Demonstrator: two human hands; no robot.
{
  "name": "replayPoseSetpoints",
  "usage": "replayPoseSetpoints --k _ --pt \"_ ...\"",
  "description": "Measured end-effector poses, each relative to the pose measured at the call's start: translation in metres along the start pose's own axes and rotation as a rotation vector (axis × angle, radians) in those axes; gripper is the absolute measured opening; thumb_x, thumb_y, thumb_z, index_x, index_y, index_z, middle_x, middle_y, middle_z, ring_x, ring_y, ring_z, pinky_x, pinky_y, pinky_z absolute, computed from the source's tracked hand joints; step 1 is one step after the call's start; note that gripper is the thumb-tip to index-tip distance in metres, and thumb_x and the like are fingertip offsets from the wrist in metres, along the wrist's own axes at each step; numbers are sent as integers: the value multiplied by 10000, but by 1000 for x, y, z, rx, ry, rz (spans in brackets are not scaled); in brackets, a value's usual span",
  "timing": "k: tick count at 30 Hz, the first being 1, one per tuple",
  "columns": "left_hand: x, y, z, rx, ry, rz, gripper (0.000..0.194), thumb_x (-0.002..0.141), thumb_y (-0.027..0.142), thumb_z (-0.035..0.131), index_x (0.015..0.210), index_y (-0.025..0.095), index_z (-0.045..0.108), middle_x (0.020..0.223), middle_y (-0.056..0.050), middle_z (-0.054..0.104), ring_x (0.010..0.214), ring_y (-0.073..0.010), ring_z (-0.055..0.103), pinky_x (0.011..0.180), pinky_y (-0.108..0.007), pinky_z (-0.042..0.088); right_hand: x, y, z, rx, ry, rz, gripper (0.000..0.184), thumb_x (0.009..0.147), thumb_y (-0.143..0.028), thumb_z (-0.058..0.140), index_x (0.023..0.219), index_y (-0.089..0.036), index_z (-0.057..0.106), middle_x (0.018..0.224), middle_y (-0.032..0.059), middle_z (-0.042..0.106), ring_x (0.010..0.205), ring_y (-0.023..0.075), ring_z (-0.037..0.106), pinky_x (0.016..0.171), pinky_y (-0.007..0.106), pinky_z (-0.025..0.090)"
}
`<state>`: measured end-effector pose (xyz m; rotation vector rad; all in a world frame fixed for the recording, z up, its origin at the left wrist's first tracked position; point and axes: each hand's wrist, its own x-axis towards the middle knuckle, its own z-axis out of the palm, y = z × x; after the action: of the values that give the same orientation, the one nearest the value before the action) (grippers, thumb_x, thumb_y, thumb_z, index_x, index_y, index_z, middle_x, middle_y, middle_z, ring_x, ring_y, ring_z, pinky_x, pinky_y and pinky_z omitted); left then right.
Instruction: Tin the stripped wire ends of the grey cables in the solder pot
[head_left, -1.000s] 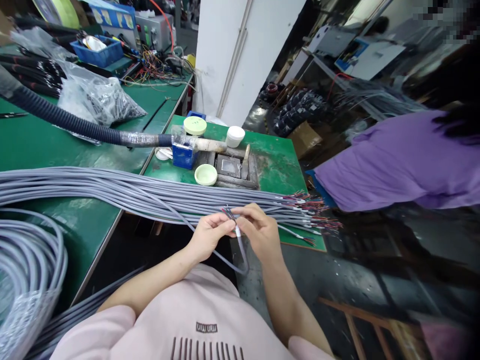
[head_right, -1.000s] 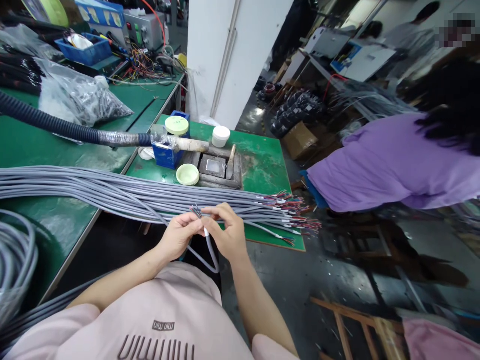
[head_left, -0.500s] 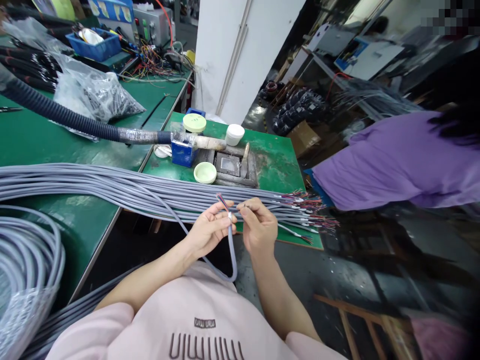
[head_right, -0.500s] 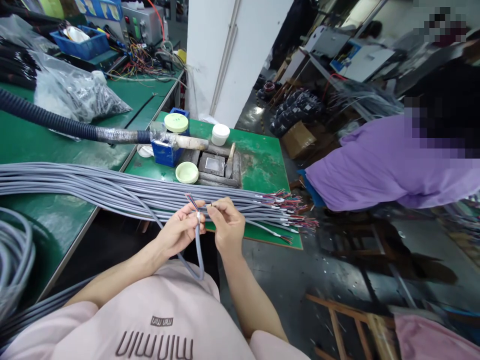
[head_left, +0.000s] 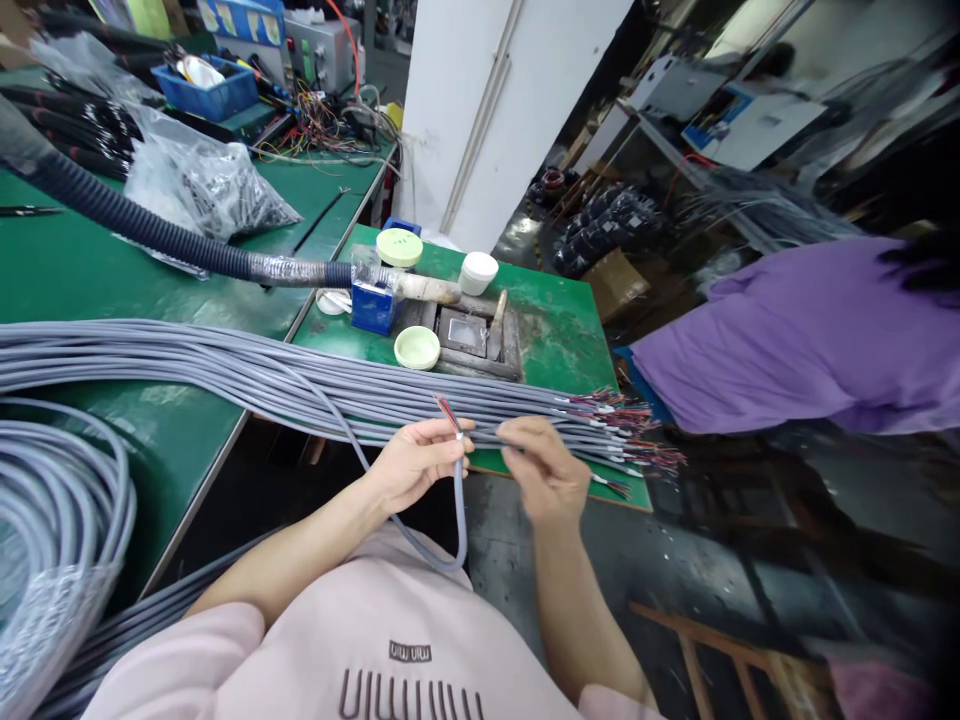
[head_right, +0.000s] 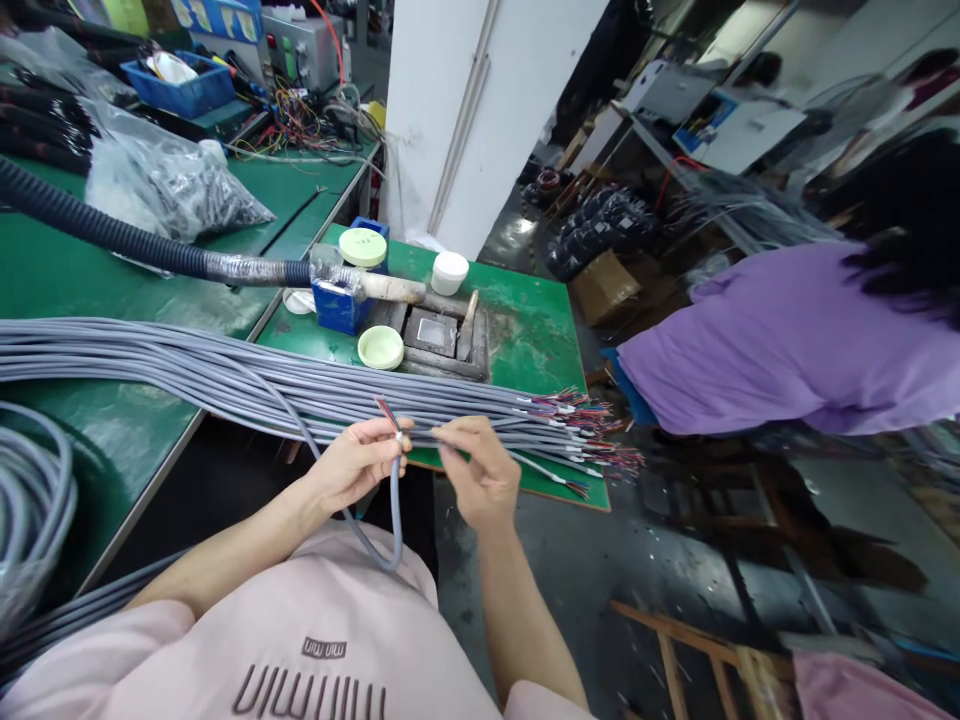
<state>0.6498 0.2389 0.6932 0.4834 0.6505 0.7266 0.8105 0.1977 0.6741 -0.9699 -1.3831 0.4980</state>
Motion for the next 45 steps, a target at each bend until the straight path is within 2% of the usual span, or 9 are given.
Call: replayPoseSetpoints --k 5,10,20,24,28,32,37,43,45 --pt "4 -15 5 174 58 65 362 568 228 856 900 135 745 739 -36 692 635 -97 611 610 -211 502 32 -29 -9 -574 -88 -127 76 807 -233 661 862 -232 714 809 38 609 815 197 545 776 385 406" --pt "5 -20 10 234 45 142 251 557 231 852 749 116 738 697 -21 677 642 -100 591 608 -206 480 42 -40 7 -871 -201 -204 126 827 -288 626 734 -215 669 744 35 596 791 202 480 777 394 331" --pt "3 -9 5 135 90 103 492 559 218 859 1016 152 691 733 -14 674 620 -93 624 593 -201 512 29 -25 2 -481 -43 -22 106 839 -226 622 766 -228 700 738 18 583 772 177 542 734 367 439" --pt "5 -2 5 91 105 79 482 563 188 856 1008 135 679 749 -23 691 615 -96 638 609 -207 525 24 -20 -6 -519 41 -183 173 819 -160 622 930 -262 707 837 31 647 874 209 596 872 439 465" --pt "7 3 4 40 118 63 460 580 176 843 1003 128 669 747 -24 694 611 -96 641 605 -202 525 15 -17 -15 -529 -121 -438 374 810 -90 576 1088 -324 662 942 5 715 1023 221 607 978 477 445" --pt "9 5 5 -3 90 46 395 625 167 812 988 121 663 756 -30 692 612 -89 633 569 -174 497 9 -9 -10 -597 -346 -566 383 830 -93 550 1119 -324 647 1074 -6 719 1114 203 591 1038 463 417" --pt "8 12 7 -35 116 60 346 647 148 789 970 115 669 730 -20 670 590 -77 614 557 -166 481 15 1 -3 -625 -334 -600 378 847 -124 569 1138 -357 635 1111 -17 712 1132 202 601 1057 470 404" --pt "9 17 0 -120 69 39 214 723 88 695 937 107 690 714 -35 672 617 -108 648 624 -221 536 18 2 -5 -569 -339 -662 566 804 -169 626 1319 -384 531 1010 64 741 1016 276 668 1003 491 441" --pt "16 18 -7 -146 49 43 145 736 56 667 859 127 698 707 -31 674 591 -109 648 618 -233 543 20 8 2 -463 -292 -535 451 800 -279 635 1199 -488 601 932 60 752 964 299 680 953 509 459"
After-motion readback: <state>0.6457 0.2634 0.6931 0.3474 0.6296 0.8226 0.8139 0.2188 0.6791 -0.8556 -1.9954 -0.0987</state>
